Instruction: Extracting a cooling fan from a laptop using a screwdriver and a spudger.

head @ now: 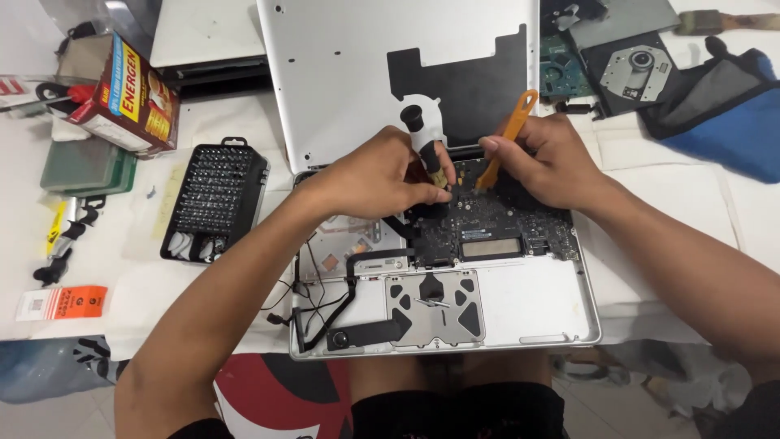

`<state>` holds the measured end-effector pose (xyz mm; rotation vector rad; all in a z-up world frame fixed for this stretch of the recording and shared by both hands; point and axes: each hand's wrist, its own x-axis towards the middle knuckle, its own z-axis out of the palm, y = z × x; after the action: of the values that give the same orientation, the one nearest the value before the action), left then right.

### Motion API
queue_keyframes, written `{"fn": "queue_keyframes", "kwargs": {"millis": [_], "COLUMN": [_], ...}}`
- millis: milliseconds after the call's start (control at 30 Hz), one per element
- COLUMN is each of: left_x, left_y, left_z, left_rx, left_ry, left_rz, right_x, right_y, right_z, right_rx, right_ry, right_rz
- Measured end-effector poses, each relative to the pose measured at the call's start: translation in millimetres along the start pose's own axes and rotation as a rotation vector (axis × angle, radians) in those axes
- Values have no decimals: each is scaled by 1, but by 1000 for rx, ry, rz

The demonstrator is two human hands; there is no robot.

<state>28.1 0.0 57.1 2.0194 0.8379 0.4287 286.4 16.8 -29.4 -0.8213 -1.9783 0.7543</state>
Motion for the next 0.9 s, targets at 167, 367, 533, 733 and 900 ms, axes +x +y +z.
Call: {"fn": "queue_keyframes", "kwargs": {"millis": [167,367,533,733,900], "left_x": [8,13,14,11,12], "left_y": [7,12,9,8,9], "left_z": [6,10,11,12,15], "left_rx": [-13,-11,7,7,20], "left_ry": [16,27,40,54,37], "left_rz": [7,8,32,57,83], "right_x": [3,3,4,1,1], "right_y": [-3,-8,-14,-8,3], "right_z": [1,-1,0,0,-2], "right_rx": [17,16,14,15,35], "right_ry": [12,7,3,20,7], "right_rz": [-22,3,-7,-21,-14]}}
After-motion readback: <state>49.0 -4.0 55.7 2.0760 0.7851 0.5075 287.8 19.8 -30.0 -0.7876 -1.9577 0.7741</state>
